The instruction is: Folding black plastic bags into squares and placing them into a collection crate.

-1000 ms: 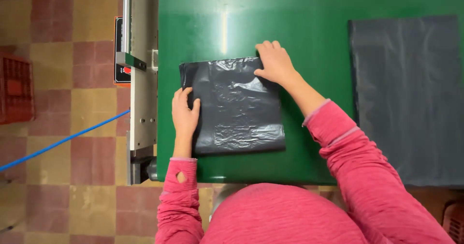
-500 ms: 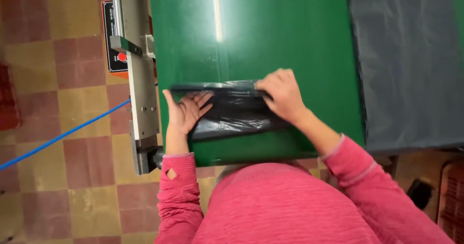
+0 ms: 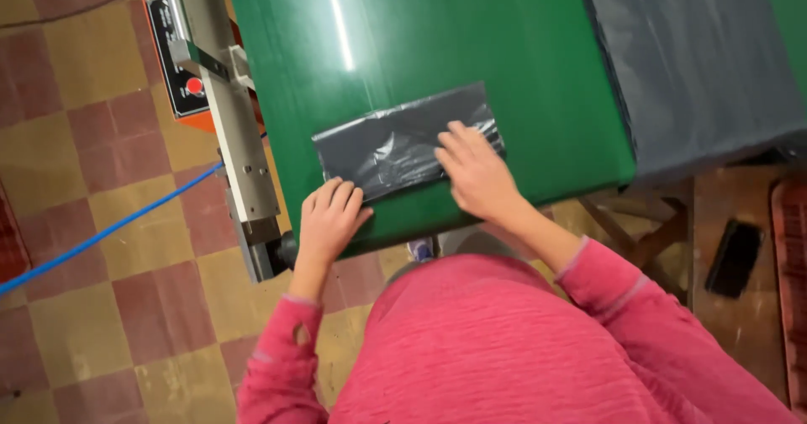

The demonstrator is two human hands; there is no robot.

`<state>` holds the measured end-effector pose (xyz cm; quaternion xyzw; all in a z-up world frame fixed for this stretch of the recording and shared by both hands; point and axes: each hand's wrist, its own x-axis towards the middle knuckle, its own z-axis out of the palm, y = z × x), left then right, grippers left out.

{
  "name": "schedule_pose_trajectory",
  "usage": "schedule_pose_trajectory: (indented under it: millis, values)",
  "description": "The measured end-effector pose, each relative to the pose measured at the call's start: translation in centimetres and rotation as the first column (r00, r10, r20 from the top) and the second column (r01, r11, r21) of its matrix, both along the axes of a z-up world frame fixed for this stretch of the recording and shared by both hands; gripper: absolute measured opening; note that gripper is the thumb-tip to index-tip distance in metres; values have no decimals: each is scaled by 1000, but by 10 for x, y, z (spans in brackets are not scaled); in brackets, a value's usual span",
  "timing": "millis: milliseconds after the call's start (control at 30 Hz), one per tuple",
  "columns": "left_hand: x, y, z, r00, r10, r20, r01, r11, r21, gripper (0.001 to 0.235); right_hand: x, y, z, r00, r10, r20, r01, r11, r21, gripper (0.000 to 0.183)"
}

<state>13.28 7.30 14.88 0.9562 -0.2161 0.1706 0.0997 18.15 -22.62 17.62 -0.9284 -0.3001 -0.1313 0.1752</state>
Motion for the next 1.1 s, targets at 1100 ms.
schedule_pose_trajectory:
  millis: [1100]
  values:
    - [97, -205, 31, 991, -13, -131, -7, 988, -155, 56, -132, -249, -237, 214, 437, -874, 976, -59, 210, 43]
